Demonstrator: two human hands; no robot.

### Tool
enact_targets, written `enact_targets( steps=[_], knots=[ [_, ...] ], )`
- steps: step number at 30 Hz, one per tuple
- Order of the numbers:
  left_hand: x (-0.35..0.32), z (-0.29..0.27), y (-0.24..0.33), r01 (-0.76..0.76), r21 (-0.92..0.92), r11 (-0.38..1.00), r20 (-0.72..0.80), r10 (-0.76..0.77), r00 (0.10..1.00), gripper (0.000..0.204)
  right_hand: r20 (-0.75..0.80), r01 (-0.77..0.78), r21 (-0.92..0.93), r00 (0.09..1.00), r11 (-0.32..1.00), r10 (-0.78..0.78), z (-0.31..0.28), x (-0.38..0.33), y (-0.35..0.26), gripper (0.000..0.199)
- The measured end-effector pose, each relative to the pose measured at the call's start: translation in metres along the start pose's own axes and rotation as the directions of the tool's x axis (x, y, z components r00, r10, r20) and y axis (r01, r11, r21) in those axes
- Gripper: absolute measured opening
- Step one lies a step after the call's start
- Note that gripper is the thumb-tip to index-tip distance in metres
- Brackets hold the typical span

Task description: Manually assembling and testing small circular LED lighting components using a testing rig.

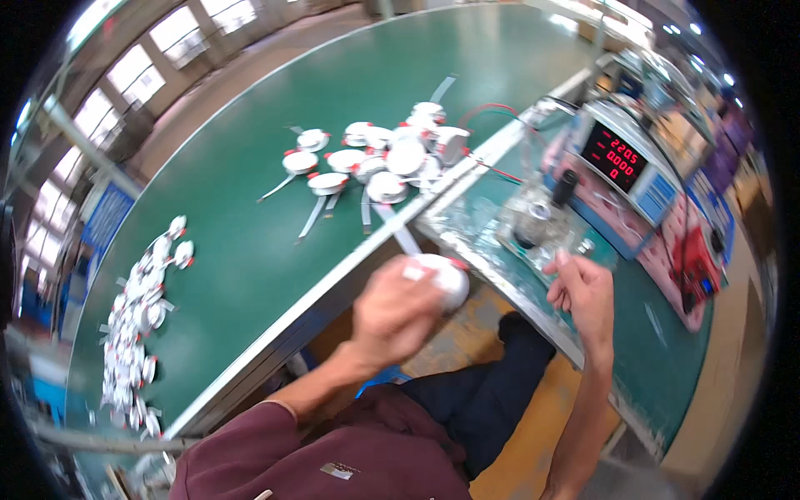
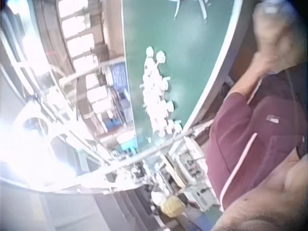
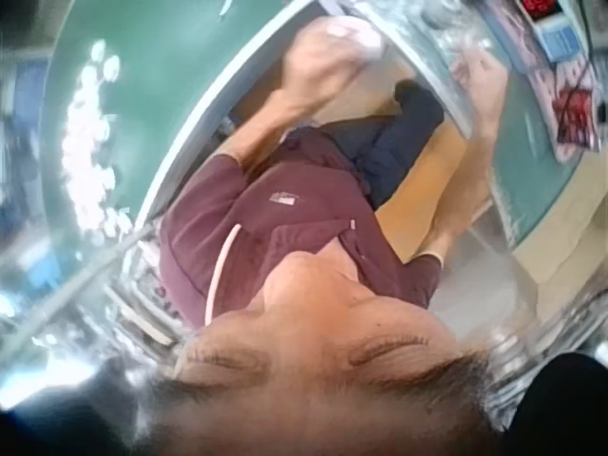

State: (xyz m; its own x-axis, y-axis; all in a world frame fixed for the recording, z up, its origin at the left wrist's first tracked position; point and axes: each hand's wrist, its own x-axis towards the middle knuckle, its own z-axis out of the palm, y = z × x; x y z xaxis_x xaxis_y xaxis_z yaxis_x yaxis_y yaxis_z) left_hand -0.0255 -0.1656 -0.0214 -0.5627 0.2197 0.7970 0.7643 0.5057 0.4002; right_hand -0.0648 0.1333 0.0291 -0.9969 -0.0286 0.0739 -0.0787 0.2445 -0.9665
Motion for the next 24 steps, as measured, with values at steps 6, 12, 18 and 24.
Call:
enact_targets(
  steps=[6,12,18,24],
  knots=[
    [-0.1,-0.228,-0.091,0.495,0.744,0.448,-0.342,-0.381,0.859,0.031,0.26,0.037,0.079,0.964,0.996,-0.056,0.07,-0.014,0.004,0.038],
    [-0.106,-0.26,-0.098,0.483,0.805,0.344,-0.344,-0.392,0.853,0.04,0.325,-0.016,0.082,0.946,0.996,-0.012,0.1,-0.02,0.009,0.031],
    [-0.036,-0.214,-0.217,0.362,0.545,0.756,0.072,-0.473,0.878,0.087,0.315,-0.11,0.099,0.946,0.989,0.073,0.119,-0.037,0.008,0.021],
    [0.046,-0.134,-0.327,0.289,0.467,0.836,0.234,-0.432,0.871,0.131,0.191,0.302,-0.25,0.947,0.92,-0.259,0.139,-0.035,-0.006,0.05]
  ],
)
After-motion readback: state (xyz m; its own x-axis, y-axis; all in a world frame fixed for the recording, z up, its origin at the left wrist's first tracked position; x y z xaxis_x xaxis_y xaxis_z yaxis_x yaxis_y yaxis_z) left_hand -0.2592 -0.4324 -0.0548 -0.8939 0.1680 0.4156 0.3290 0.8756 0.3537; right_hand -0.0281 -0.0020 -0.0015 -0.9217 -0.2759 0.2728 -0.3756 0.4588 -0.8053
